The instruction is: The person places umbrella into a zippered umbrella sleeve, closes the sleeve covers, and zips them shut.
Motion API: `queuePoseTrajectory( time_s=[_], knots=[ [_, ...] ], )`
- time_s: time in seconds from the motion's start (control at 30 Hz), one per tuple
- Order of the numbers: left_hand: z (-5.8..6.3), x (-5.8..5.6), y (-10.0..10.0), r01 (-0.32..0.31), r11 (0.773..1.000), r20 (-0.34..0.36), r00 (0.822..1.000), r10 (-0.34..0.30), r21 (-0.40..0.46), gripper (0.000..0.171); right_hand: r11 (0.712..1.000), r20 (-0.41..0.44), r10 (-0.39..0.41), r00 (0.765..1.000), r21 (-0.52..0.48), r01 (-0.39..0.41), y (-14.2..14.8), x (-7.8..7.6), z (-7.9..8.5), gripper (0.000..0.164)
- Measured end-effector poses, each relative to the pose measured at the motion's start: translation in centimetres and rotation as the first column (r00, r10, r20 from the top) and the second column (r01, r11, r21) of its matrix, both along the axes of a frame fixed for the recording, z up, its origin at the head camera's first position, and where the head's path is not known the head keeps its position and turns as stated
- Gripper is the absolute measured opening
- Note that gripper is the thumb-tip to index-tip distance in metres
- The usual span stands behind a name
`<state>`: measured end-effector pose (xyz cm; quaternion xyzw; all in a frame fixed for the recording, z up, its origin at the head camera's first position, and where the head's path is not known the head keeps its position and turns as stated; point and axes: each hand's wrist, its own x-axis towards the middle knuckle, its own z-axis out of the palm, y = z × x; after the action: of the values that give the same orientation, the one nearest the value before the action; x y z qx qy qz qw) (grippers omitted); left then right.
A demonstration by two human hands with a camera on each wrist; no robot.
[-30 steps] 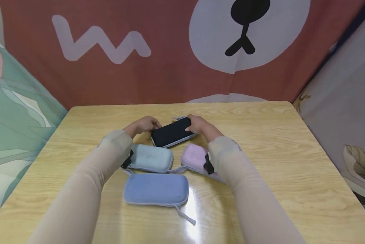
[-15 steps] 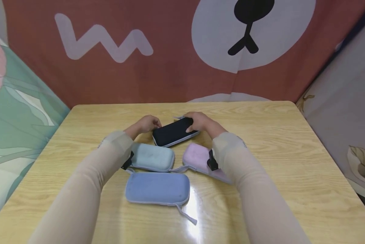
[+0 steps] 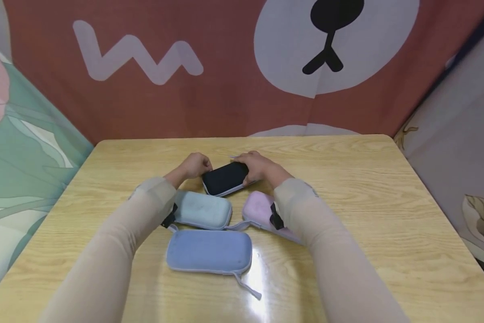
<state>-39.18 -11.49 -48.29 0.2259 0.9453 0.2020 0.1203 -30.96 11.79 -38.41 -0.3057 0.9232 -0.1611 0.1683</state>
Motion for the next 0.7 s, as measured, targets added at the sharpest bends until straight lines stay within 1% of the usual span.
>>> queuePoseTrajectory(
  time_s=[0.03,0.07,0.13,0.17,0.2,0.23,0.27,0.3,0.33,0.4,0.47,0.5,0.53,0.57,0.63,0.7],
  knots=[
    [0.2,0.1,0.0,0.002,1.000,-0.004,1.000,-0.002,0.003,0.020,1.000,-0.005,-0.004,1.000,0.006,0.004,0.0,0.1,0.0,0.073],
    [0.0,0.0,-0.1,-0.005,1.000,-0.008,1.000,0.005,0.003,0.021,1.000,-0.008,-0.008,1.000,0.009,0.008,0.0,0.2,0.0,0.073],
    [-4.6,-3.5,-1.2,0.003,1.000,-0.041,0.999,-0.002,0.022,0.022,1.000,-0.015,-0.015,1.000,0.018,0.016,0.0,0.4,0.0,0.072],
    [-5.5,-4.2,-1.4,-0.006,1.000,-0.036,0.999,0.006,0.012,0.022,1.000,-0.020,-0.016,1.000,0.023,0.016,0.0,0.5,0.0,0.072],
    [-6.5,-4.9,-1.9,0.001,1.000,-0.056,0.998,0.001,0.028,0.024,0.999,-0.020,-0.017,1.000,0.026,0.018,0.0,0.6,0.0,0.072],
    [-6.6,-5.0,-2.0,-0.005,1.000,-0.064,0.998,0.006,0.018,0.025,0.999,-0.022,-0.018,1.000,0.030,0.019,0.0,0.6,0.0,0.072],
    [-6.5,-4.8,-2.0,-0.013,1.000,-0.058,0.998,0.014,0.014,0.025,0.999,-0.022,-0.018,1.000,0.032,0.019,0.1,0.7,0.0,0.072],
    [-5.3,-3.8,-1.8,-0.031,1.000,-0.029,0.999,0.031,-0.001,0.024,0.999,-0.020,-0.022,1.000,0.036,0.023,0.1,0.7,0.0,0.072],
    [-4.8,-3.3,-1.8,-0.036,0.999,-0.016,0.999,0.036,0.002,0.025,0.999,-0.020,-0.023,1.000,0.043,0.024,0.2,0.8,0.1,0.072],
    [-2.4,-1.6,-1.5,-0.074,0.997,0.059,0.995,0.075,-0.019,0.024,0.997,-0.013,-0.037,0.999,0.061,0.037,0.4,0.9,0.2,0.071],
    [-0.7,-0.2,-1.6,-0.064,0.997,0.069,0.996,0.061,0.038,0.024,0.995,-0.011,-0.052,0.999,0.083,0.053,0.6,1.0,0.4,0.070],
    [0.8,0.9,-1.4,-0.077,0.996,0.094,0.993,0.074,0.034,0.023,0.993,-0.014,-0.059,0.998,0.098,0.060,0.7,1.0,0.5,0.070],
    [1.5,1.3,-1.4,-0.081,0.996,0.092,0.993,0.077,0.038,0.025,0.992,-0.020,-0.062,0.998,0.107,0.064,0.7,1.0,0.6,0.069],
    [3.1,2.5,-1.1,-0.096,0.995,0.103,0.990,0.093,0.026,0.024,0.991,-0.027,-0.063,0.998,0.114,0.066,0.8,1.1,0.7,0.069],
    [5.4,4.3,-0.6,-0.105,0.994,0.088,0.991,0.102,0.027,0.025,0.989,-0.047,-0.064,0.997,0.128,0.070,0.8,1.1,0.8,0.069],
    [8.1,6.2,0.1,-0.147,0.988,0.132,0.980,0.151,-0.039,0.023,0.987,-0.073,-0.070,0.995,0.143,0.080,0.8,1.2,0.8,0.069]
  ],
)
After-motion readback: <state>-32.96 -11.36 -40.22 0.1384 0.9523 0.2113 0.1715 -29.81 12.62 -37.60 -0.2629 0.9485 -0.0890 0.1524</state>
